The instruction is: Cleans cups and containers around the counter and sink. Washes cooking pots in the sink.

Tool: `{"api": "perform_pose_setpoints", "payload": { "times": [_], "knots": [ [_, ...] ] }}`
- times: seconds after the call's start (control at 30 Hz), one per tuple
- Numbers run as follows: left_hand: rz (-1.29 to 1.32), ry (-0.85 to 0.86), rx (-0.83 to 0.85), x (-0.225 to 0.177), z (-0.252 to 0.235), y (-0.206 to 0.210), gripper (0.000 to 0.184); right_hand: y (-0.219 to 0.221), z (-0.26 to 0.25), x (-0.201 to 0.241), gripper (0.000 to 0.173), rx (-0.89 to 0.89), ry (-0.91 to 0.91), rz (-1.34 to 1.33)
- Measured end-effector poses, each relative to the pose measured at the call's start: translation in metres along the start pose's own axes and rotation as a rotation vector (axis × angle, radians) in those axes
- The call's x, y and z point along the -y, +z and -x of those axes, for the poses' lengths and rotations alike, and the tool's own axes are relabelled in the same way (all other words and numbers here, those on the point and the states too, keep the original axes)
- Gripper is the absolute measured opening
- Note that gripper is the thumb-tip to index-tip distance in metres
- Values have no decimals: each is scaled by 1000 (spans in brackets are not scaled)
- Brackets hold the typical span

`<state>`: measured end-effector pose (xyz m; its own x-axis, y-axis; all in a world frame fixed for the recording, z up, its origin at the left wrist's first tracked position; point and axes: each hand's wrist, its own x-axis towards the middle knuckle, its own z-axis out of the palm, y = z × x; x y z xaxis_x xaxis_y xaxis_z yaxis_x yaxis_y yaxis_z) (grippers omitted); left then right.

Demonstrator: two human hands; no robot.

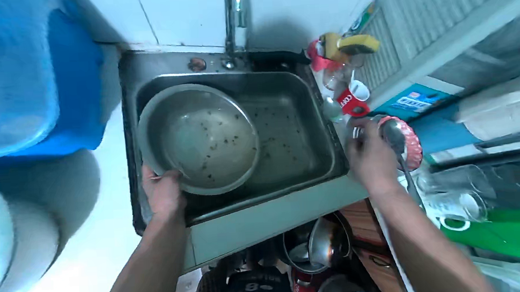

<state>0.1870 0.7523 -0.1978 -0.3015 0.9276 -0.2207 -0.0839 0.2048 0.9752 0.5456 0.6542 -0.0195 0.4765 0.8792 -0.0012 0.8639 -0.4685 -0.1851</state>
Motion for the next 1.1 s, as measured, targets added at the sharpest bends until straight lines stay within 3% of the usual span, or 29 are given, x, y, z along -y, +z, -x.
{"api": "perform_pose_setpoints", "payload": {
  "times": [0.17,0.4,0.87,1.1],
  "knots": [
    [-31,-2,-49,-5,9,3,67,-33,-5,-95,42,-37,246,42],
    [-75,13,-71,-16,16,-10,70,-29,-5,-154,41,46,353,67],
    [-44,88,-160,-80,50,-45,74,-17,-5,-177,34,106,259,9],
    [207,-111,-249,-124,84,-57,74,-21,1,-181,41,108,249,31]
  ]
}}
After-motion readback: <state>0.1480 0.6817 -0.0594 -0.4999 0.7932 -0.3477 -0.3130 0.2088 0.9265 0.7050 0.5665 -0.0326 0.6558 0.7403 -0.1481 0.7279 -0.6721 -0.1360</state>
